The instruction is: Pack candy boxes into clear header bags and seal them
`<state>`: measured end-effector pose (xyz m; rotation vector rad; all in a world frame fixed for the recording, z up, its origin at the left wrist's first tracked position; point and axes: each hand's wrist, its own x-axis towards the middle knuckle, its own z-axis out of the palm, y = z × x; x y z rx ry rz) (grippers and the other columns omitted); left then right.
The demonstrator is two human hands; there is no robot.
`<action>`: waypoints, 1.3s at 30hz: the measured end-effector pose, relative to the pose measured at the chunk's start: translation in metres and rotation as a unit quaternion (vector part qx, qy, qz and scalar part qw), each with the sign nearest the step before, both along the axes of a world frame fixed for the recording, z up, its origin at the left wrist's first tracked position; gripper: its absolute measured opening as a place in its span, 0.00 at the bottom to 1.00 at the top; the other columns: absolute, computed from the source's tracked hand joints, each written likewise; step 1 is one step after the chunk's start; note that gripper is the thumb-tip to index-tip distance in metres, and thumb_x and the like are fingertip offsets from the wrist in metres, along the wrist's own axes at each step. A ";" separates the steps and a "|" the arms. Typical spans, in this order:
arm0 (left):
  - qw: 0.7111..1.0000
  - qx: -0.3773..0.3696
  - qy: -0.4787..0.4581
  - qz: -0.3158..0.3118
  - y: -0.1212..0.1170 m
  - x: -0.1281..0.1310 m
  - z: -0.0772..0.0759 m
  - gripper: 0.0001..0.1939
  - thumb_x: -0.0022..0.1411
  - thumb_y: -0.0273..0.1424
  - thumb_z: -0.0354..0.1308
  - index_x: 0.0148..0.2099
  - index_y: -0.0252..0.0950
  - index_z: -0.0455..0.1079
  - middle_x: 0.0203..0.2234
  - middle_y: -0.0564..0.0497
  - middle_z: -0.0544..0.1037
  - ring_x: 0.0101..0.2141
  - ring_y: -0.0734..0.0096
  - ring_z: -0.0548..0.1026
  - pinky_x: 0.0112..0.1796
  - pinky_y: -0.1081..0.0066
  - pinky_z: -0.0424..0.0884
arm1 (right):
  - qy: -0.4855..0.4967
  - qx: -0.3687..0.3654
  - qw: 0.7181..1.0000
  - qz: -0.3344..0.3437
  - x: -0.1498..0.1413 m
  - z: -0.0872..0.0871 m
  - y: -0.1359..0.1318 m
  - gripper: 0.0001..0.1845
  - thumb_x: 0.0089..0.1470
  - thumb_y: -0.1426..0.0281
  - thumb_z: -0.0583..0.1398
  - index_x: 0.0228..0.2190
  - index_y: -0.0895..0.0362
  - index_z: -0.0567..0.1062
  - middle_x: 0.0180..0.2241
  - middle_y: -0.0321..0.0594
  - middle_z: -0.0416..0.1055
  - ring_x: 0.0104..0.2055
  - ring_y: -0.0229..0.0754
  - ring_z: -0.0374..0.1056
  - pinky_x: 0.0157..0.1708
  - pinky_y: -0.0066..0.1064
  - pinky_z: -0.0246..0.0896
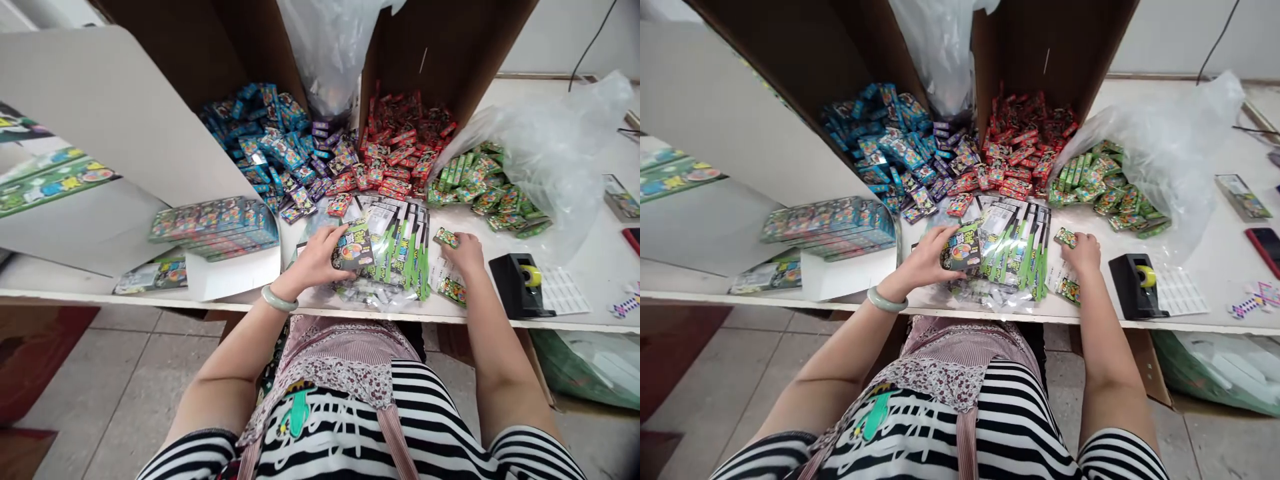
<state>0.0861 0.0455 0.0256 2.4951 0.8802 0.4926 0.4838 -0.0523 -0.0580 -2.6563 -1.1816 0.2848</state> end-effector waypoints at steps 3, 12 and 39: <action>1.000 0.007 0.001 0.013 0.000 -0.003 -0.003 0.58 0.45 0.48 0.74 0.71 0.34 0.51 0.60 0.34 0.66 0.61 0.40 0.65 0.62 0.45 0.61 | 0.025 0.009 1.000 -0.011 0.003 -0.001 0.000 0.41 0.52 0.47 0.64 0.60 0.57 0.70 0.63 0.57 0.54 0.63 0.64 0.55 0.61 0.52 0.54; 1.000 0.021 0.002 -0.002 0.001 -0.005 -0.010 0.54 0.48 0.49 0.73 0.69 0.34 0.53 0.60 0.34 0.67 0.61 0.41 0.66 0.62 0.45 0.63 | 0.050 0.070 0.991 0.098 0.002 0.004 0.007 0.25 0.49 0.74 0.60 0.50 0.54 0.76 0.64 0.52 0.55 0.65 0.60 0.52 0.63 0.55 0.54; 0.999 -0.023 -0.020 0.018 -0.003 -0.007 -0.011 0.55 0.47 0.50 0.72 0.69 0.34 0.54 0.61 0.34 0.66 0.62 0.42 0.65 0.64 0.47 0.60 | 0.012 0.087 0.996 0.035 -0.022 0.048 -0.004 0.31 0.52 0.62 0.64 0.55 0.62 0.69 0.55 0.59 0.68 0.58 0.59 0.64 0.59 0.48 0.59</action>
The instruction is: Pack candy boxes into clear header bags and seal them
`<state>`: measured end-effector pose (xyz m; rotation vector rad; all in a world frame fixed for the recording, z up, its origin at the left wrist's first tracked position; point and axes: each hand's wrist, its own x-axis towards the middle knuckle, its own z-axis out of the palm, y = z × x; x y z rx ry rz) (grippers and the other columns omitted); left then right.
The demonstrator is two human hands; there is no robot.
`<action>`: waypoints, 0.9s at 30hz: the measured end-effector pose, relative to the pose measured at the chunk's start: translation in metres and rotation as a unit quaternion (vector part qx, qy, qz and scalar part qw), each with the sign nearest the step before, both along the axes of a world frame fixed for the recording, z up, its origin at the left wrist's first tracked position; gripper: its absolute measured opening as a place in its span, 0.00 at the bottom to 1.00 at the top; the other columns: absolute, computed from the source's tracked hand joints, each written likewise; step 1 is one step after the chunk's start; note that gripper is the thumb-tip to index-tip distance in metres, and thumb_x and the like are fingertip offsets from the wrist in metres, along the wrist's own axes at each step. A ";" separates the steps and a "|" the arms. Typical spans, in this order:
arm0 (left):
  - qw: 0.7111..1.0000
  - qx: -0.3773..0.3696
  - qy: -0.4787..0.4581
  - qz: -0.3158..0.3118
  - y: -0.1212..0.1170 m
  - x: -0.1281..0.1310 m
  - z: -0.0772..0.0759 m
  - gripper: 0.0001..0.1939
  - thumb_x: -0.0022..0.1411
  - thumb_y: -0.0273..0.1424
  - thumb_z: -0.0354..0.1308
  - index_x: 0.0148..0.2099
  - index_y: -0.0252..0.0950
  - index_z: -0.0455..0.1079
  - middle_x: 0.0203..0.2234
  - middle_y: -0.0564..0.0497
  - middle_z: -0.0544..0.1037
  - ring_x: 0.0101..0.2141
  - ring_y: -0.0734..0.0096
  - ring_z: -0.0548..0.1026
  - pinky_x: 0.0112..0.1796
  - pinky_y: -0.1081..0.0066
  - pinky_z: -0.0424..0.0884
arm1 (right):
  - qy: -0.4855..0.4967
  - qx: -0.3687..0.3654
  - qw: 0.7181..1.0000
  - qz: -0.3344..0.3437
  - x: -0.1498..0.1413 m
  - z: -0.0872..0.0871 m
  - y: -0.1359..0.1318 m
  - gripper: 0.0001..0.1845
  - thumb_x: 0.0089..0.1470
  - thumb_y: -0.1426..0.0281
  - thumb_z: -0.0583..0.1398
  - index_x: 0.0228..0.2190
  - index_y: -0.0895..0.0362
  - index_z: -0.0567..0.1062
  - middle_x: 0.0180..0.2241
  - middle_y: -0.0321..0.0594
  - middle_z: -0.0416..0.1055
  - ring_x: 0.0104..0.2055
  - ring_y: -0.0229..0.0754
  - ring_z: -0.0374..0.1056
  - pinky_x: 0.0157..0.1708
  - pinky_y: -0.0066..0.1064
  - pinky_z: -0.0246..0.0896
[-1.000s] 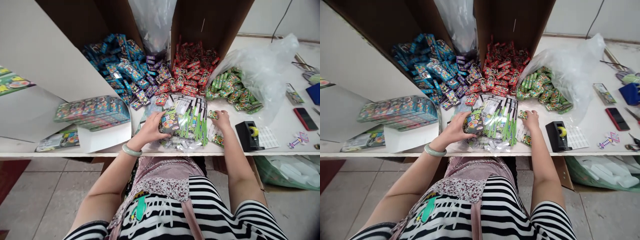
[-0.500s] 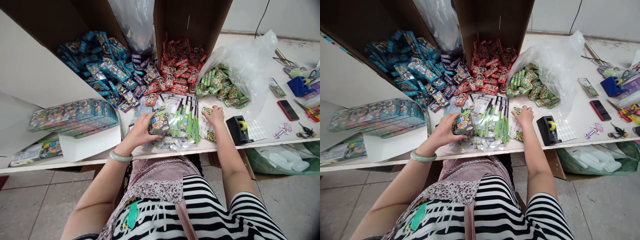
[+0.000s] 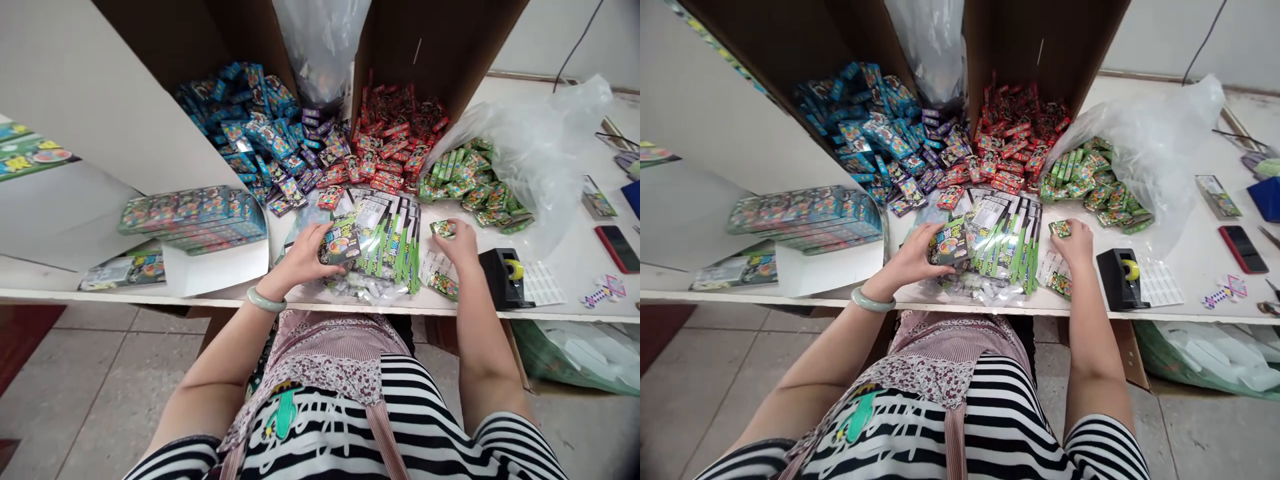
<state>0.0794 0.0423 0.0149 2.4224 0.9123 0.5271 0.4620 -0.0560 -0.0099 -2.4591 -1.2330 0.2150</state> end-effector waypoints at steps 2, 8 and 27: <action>1.000 -0.001 -0.009 -0.003 0.000 0.001 0.001 0.55 0.47 0.50 0.73 0.69 0.34 0.54 0.60 0.34 0.66 0.62 0.43 0.65 0.64 0.47 0.60 | 0.028 0.110 0.986 0.120 -0.017 0.025 -0.011 0.33 0.52 0.62 0.63 0.58 0.58 0.68 0.58 0.54 0.67 0.60 0.57 0.64 0.57 0.48 0.63; 0.999 0.028 -0.017 -0.026 -0.003 0.010 0.004 0.56 0.46 0.47 0.74 0.70 0.34 0.53 0.60 0.34 0.65 0.61 0.43 0.65 0.63 0.48 0.61 | 0.025 0.134 0.871 0.473 -0.086 0.095 -0.021 0.32 0.55 0.64 0.63 0.61 0.48 0.67 0.66 0.44 0.58 0.67 0.56 0.57 0.66 0.53 0.53; 0.996 0.047 0.008 -0.077 0.001 -0.005 0.006 0.57 0.47 0.50 0.73 0.72 0.38 0.51 0.61 0.34 0.64 0.61 0.40 0.64 0.62 0.43 0.60 | 0.035 0.003 0.802 0.596 -0.095 0.109 -0.006 0.26 0.53 0.67 0.63 0.55 0.48 0.76 0.63 0.43 0.64 0.62 0.57 0.62 0.62 0.56 0.59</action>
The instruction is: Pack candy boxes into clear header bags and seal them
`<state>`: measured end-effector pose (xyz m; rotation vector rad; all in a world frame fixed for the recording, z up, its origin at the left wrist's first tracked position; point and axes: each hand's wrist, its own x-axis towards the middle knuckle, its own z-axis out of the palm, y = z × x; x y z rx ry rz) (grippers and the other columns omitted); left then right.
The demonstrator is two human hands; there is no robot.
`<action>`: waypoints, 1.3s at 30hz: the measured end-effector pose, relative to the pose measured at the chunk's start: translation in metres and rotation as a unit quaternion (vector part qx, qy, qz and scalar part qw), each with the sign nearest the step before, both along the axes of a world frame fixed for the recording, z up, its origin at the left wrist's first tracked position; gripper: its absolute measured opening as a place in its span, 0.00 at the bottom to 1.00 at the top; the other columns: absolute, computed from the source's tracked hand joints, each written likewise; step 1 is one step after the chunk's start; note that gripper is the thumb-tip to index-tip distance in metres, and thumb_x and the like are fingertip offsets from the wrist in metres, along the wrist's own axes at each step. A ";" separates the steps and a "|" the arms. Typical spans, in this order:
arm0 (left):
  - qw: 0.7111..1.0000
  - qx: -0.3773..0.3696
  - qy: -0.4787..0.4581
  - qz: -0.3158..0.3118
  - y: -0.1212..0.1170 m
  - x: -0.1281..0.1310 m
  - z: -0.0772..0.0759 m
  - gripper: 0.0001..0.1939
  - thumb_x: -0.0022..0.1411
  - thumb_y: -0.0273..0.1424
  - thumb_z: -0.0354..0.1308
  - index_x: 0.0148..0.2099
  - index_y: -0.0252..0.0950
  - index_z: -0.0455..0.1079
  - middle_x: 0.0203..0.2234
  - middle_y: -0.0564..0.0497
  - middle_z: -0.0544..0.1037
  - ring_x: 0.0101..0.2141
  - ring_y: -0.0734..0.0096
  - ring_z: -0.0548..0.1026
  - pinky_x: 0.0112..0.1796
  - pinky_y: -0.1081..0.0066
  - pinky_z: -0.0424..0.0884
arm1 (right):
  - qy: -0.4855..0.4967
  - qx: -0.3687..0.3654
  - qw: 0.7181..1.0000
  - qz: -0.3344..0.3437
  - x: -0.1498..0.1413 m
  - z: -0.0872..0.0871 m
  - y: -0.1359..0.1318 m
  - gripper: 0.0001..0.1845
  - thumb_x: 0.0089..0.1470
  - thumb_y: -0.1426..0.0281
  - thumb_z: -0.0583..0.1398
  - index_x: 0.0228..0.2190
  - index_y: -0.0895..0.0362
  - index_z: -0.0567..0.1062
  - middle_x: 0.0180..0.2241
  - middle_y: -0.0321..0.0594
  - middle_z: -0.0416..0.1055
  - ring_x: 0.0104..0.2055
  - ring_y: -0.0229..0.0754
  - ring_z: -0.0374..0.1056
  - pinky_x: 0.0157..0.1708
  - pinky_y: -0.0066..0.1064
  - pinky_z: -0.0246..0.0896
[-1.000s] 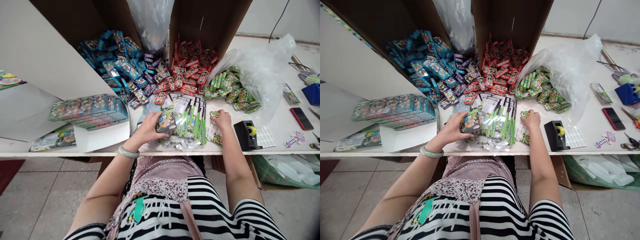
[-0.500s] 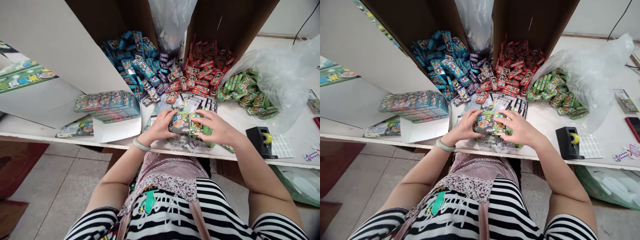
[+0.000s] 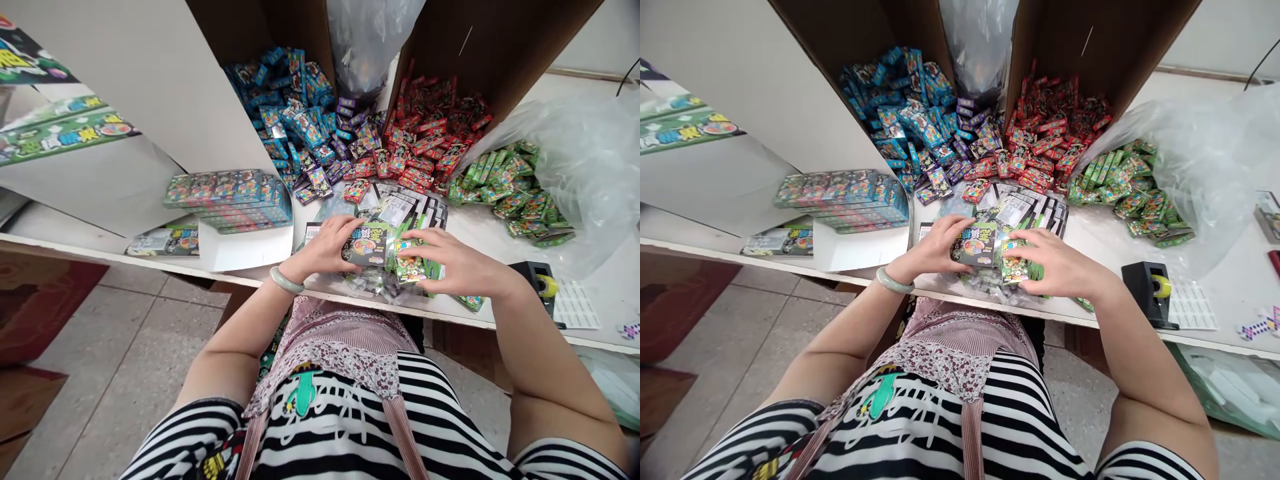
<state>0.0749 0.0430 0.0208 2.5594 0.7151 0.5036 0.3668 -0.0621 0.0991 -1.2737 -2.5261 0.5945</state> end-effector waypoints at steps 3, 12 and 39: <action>1.000 -0.013 -0.004 -0.012 -0.002 0.000 -0.001 0.57 0.46 0.50 0.73 0.72 0.38 0.52 0.61 0.34 0.64 0.62 0.40 0.64 0.62 0.43 0.61 | 0.025 -0.012 1.000 0.006 0.001 0.000 0.000 0.27 0.53 0.66 0.63 0.55 0.47 0.75 0.64 0.43 0.62 0.63 0.56 0.61 0.62 0.54 0.58; 0.998 -0.046 -0.019 -0.042 -0.008 0.003 -0.002 0.56 0.46 0.51 0.73 0.70 0.35 0.54 0.61 0.33 0.63 0.63 0.43 0.63 0.62 0.47 0.62 | 0.007 0.017 0.999 -0.034 -0.008 -0.008 0.006 0.27 0.54 0.67 0.63 0.56 0.51 0.73 0.64 0.48 0.59 0.66 0.58 0.58 0.65 0.53 0.55; 0.993 -0.091 -0.018 -0.079 -0.001 0.004 0.003 0.49 0.50 0.52 0.70 0.68 0.37 0.60 0.57 0.36 0.70 0.57 0.45 0.70 0.58 0.49 0.67 | 0.022 -0.031 0.997 -0.064 0.000 -0.017 0.007 0.28 0.54 0.64 0.61 0.57 0.51 0.72 0.63 0.47 0.62 0.66 0.55 0.60 0.66 0.52 0.55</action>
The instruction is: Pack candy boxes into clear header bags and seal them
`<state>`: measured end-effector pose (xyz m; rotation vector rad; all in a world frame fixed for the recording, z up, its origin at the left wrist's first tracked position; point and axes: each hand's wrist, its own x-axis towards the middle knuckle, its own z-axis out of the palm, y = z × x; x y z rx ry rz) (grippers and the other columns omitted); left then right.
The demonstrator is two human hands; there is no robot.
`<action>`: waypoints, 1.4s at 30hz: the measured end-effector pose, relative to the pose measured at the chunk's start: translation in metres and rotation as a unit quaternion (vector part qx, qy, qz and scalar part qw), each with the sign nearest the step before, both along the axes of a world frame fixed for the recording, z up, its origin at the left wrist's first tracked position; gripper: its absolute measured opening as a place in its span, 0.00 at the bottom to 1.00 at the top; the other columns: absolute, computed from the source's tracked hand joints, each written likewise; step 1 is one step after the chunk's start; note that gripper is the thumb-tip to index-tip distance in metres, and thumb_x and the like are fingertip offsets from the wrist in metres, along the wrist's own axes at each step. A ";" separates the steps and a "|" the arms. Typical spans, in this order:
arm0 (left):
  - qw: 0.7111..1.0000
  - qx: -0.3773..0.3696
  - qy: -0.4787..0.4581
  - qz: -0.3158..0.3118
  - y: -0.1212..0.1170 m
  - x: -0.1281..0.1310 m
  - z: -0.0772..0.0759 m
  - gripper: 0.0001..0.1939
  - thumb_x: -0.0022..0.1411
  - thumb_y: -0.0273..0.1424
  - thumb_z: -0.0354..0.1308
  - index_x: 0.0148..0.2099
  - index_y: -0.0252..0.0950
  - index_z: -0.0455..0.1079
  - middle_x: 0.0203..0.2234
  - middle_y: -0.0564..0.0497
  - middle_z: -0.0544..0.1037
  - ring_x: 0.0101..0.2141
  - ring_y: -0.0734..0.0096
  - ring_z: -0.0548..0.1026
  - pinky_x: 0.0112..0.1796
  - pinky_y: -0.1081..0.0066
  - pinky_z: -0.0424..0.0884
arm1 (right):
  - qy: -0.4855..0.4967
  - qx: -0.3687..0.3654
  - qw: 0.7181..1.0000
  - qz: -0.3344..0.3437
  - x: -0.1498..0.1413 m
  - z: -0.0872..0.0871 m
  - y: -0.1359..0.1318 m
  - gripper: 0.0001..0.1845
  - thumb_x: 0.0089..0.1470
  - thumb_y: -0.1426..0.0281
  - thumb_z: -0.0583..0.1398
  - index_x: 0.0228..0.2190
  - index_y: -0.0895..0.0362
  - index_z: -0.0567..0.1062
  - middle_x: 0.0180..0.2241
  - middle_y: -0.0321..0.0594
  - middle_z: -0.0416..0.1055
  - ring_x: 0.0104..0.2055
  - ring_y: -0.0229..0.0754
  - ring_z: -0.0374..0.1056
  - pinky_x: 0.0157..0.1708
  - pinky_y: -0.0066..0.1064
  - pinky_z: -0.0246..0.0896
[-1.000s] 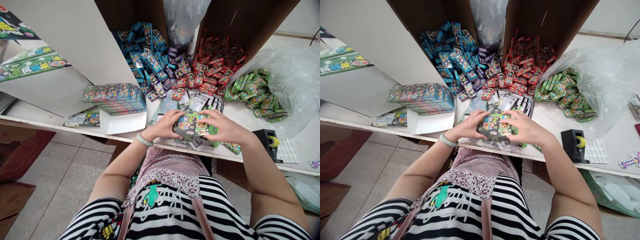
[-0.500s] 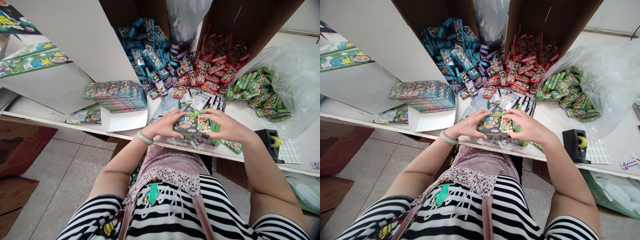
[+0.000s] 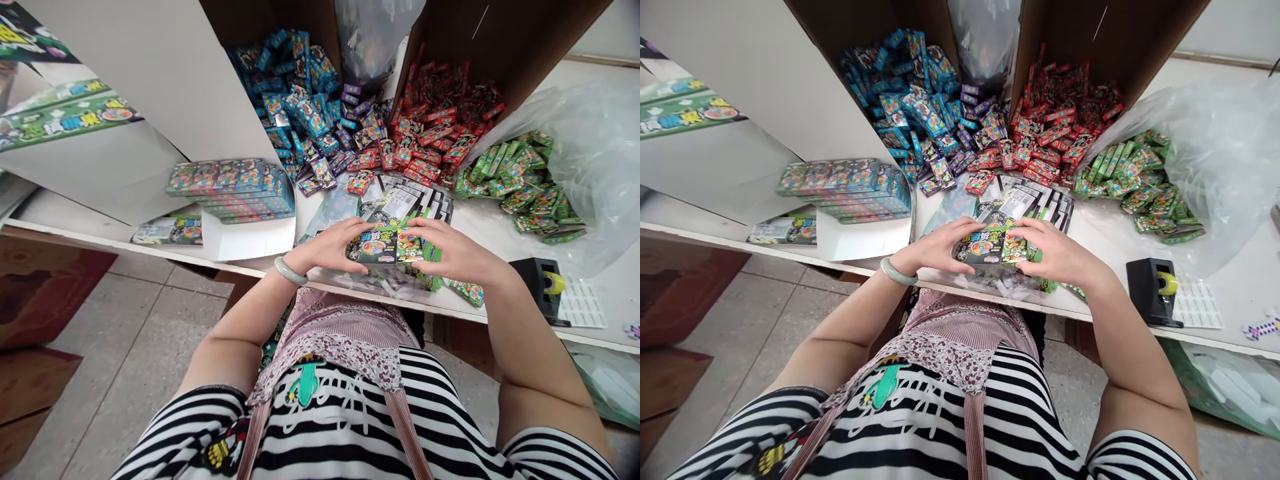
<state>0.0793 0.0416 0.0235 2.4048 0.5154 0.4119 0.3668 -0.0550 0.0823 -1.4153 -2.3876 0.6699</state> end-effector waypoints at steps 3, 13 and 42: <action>1.000 -0.001 -0.014 0.007 0.002 -0.002 -0.003 0.50 0.50 0.54 0.69 0.68 0.37 0.59 0.57 0.36 0.69 0.58 0.45 0.69 0.58 0.47 0.67 | 0.013 0.024 1.000 -0.013 0.000 0.006 -0.006 0.26 0.55 0.65 0.61 0.56 0.51 0.72 0.63 0.46 0.63 0.65 0.54 0.61 0.65 0.51 0.57; 0.999 0.018 -0.033 0.023 -0.001 -0.004 -0.006 0.54 0.50 0.57 0.68 0.70 0.35 0.54 0.59 0.33 0.65 0.61 0.43 0.66 0.60 0.46 0.65 | -0.005 0.194 0.979 -0.066 -0.012 0.004 -0.015 0.24 0.53 0.67 0.64 0.53 0.52 0.73 0.57 0.51 0.62 0.59 0.60 0.62 0.57 0.54 0.62; 0.996 0.079 -0.037 0.008 -0.007 -0.005 0.002 0.54 0.50 0.54 0.69 0.71 0.38 0.54 0.59 0.33 0.66 0.60 0.41 0.66 0.59 0.43 0.65 | 0.019 0.132 0.991 0.030 -0.003 0.000 -0.020 0.25 0.54 0.68 0.64 0.53 0.53 0.70 0.57 0.51 0.62 0.60 0.58 0.61 0.59 0.53 0.61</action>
